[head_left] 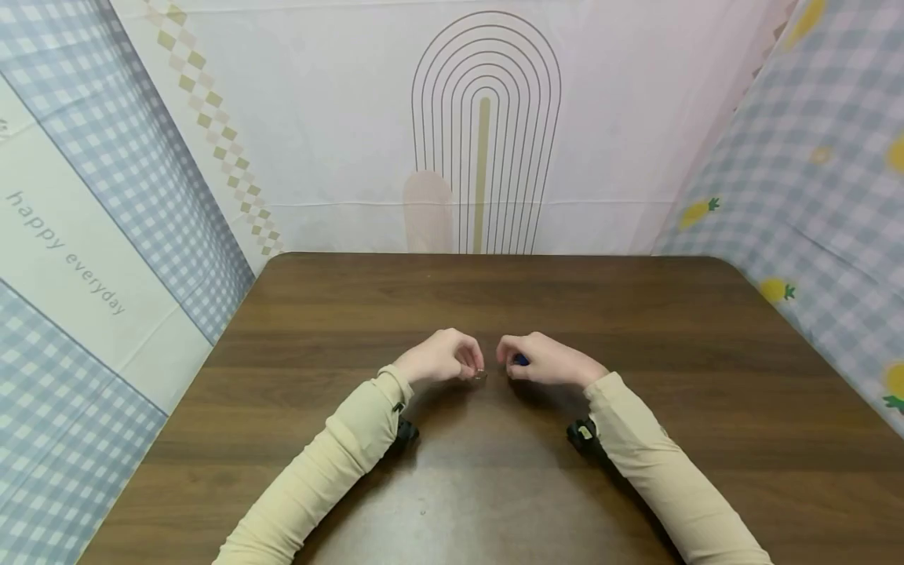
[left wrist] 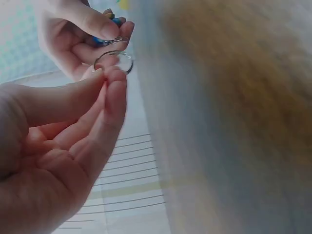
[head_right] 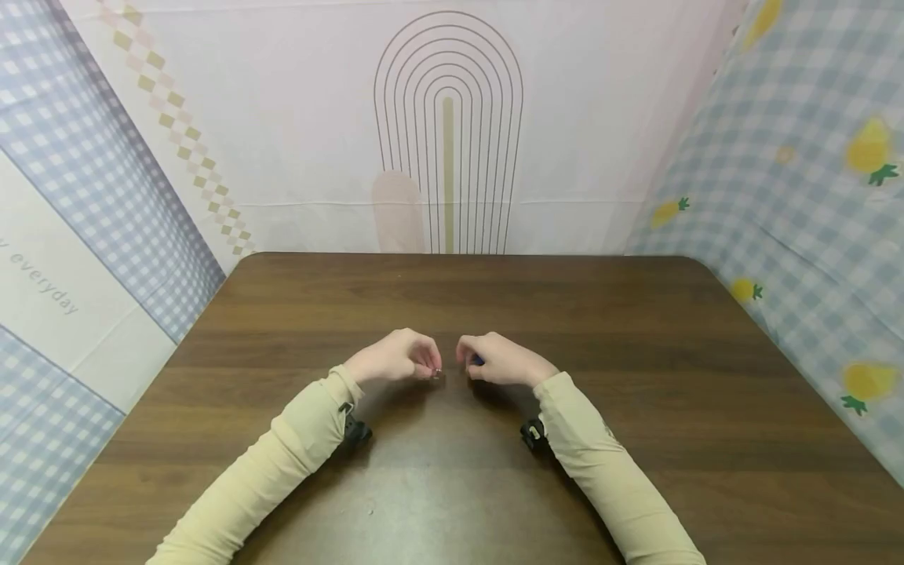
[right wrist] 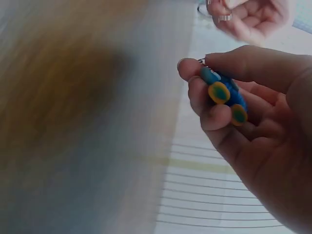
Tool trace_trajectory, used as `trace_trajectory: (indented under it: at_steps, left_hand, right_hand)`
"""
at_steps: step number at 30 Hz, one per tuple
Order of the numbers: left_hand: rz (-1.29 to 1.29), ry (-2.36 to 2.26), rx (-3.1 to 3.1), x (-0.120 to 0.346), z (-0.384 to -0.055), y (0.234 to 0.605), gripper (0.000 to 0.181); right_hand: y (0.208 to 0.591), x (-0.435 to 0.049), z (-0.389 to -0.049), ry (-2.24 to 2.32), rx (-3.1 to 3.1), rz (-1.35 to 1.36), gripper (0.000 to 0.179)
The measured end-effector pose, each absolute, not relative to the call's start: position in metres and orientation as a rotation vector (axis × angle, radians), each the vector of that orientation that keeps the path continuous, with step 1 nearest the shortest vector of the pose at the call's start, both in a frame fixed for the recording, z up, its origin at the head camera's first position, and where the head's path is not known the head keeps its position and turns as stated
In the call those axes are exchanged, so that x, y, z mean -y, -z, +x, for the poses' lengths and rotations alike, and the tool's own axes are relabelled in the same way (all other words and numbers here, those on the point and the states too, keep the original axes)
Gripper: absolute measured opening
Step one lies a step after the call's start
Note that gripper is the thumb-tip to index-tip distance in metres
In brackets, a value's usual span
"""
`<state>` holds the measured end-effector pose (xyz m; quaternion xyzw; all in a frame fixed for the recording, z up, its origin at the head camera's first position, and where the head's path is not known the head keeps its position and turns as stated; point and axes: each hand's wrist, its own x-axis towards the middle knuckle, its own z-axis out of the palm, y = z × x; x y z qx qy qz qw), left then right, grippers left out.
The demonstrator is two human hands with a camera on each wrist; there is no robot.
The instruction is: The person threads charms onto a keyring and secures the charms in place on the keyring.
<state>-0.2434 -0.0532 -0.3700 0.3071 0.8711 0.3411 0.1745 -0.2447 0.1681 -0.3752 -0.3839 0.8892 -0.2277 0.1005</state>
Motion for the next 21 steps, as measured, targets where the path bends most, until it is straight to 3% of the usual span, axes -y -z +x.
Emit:
trace_trajectory:
  at_steps: [7, 21]
  left_hand:
    - [0.912, -1.103, -2.542, 0.054, -0.24, 0.362, 0.003]
    - [0.925, -1.337, -2.61, 0.056, -0.225, 0.347, 0.006]
  right_hand:
    - [0.354, -0.161, -0.233, 0.817, -2.731, -1.246, 0.01]
    - [0.341, -0.155, -0.218, 1.26, -2.72, -0.991, 0.004]
